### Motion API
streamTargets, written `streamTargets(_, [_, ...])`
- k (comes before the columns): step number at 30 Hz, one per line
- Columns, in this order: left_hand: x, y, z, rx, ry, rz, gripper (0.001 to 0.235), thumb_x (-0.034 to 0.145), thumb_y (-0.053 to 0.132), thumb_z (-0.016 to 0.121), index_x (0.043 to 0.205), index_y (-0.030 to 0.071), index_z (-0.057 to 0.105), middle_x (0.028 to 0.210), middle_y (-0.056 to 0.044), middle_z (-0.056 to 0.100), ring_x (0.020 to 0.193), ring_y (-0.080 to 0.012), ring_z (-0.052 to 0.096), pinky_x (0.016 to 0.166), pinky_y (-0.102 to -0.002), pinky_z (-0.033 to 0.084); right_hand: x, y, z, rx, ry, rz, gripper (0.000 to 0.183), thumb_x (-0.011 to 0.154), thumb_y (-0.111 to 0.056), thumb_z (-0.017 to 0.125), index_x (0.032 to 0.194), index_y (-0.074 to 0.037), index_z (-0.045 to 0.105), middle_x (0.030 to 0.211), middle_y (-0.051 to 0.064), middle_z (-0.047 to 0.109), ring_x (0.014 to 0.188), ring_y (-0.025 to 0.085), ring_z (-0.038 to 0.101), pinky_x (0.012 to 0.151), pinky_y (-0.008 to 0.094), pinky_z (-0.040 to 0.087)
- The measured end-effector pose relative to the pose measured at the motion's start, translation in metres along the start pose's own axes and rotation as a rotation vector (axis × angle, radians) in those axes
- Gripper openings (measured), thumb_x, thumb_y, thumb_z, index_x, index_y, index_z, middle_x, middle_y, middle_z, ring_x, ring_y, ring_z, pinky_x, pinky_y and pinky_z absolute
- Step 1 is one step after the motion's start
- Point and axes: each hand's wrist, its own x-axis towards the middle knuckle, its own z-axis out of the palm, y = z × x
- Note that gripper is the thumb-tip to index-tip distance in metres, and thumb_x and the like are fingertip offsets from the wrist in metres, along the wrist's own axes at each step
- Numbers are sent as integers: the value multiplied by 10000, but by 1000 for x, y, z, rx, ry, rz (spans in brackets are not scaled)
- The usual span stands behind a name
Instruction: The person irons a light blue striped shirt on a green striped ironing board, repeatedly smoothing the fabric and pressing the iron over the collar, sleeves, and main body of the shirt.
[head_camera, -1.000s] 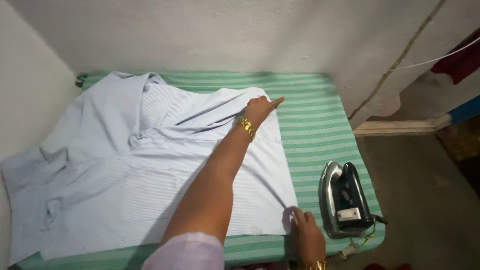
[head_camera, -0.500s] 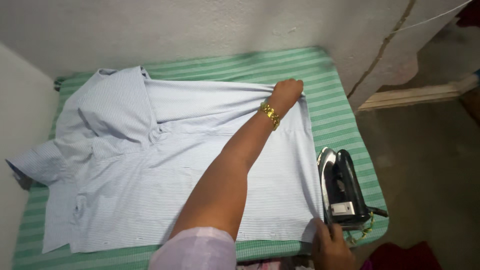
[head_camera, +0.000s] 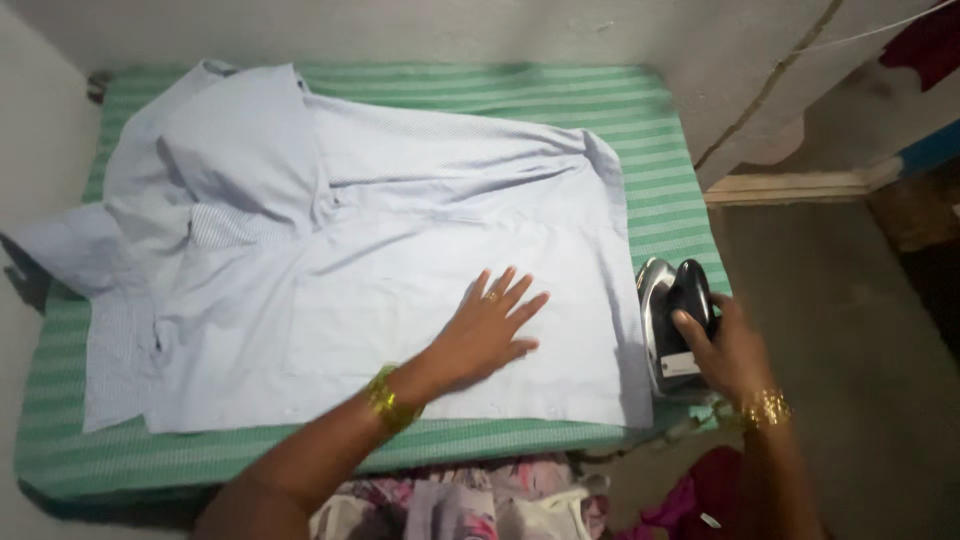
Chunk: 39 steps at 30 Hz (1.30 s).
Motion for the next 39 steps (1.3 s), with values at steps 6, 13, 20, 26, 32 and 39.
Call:
streamTargets(6, [-74, 11, 22, 41, 4, -41, 696, 984, 542, 502, 1572, 202, 349, 1649, -174, 258, 1535, -399, 143, 1192, -632, 57, 60, 66, 17, 136, -193, 145, 408, 920, -244, 766, 1178, 45, 639, 871, 188, 732, 713, 242, 689, 595, 398, 560])
streamTargets(13, [-80, 5, 33, 77, 137, -19, 667, 987, 550, 469, 1563, 223, 387, 1643, -148, 291, 1528, -383, 194, 1203, -628, 87, 27, 127, -47, 265, -73, 86, 276, 858, -91, 781, 1059, 26, 634, 761, 124, 684, 628, 198, 641, 533, 366, 521])
streamTargets(20, [-84, 4, 33, 72, 113, -32, 656, 1000, 540, 485, 1546, 184, 414, 1630, -175, 322, 1513, -410, 228, 1197, -632, 124, -21, 57, -67, 219, -68, 139, 296, 886, -142, 777, 1088, 38, 657, 754, 109, 665, 633, 178, 608, 538, 345, 492])
streamTargets(26, [-125, -34, 0, 70, 156, -226, 729, 896, 535, 634, 1502, 162, 475, 1593, -167, 381, 1519, -390, 242, 1206, -640, 133, -15, -23, 12, 221, -325, 21, 338, 876, -184, 767, 1135, 0, 649, 723, 120, 665, 588, 195, 593, 503, 351, 481])
streamTargets(32, [-267, -144, -69, 399, 587, -685, 710, 910, 468, 680, 1505, 128, 497, 1592, -217, 376, 1487, -474, 252, 1180, -662, 171, -14, -108, 73, 48, -364, -145, 436, 878, -259, 779, 1157, 46, 641, 789, 138, 713, 615, 204, 650, 547, 346, 547])
streamTargets(39, [-356, -221, -108, 217, 895, -998, 684, 973, 384, 713, 1512, 26, 492, 1490, -277, 473, 1371, -480, 433, 1099, -614, 336, 3, -179, 98, -210, -266, -213, 580, 945, -488, 695, 1136, 58, 660, 806, 217, 732, 689, 321, 727, 645, 429, 573])
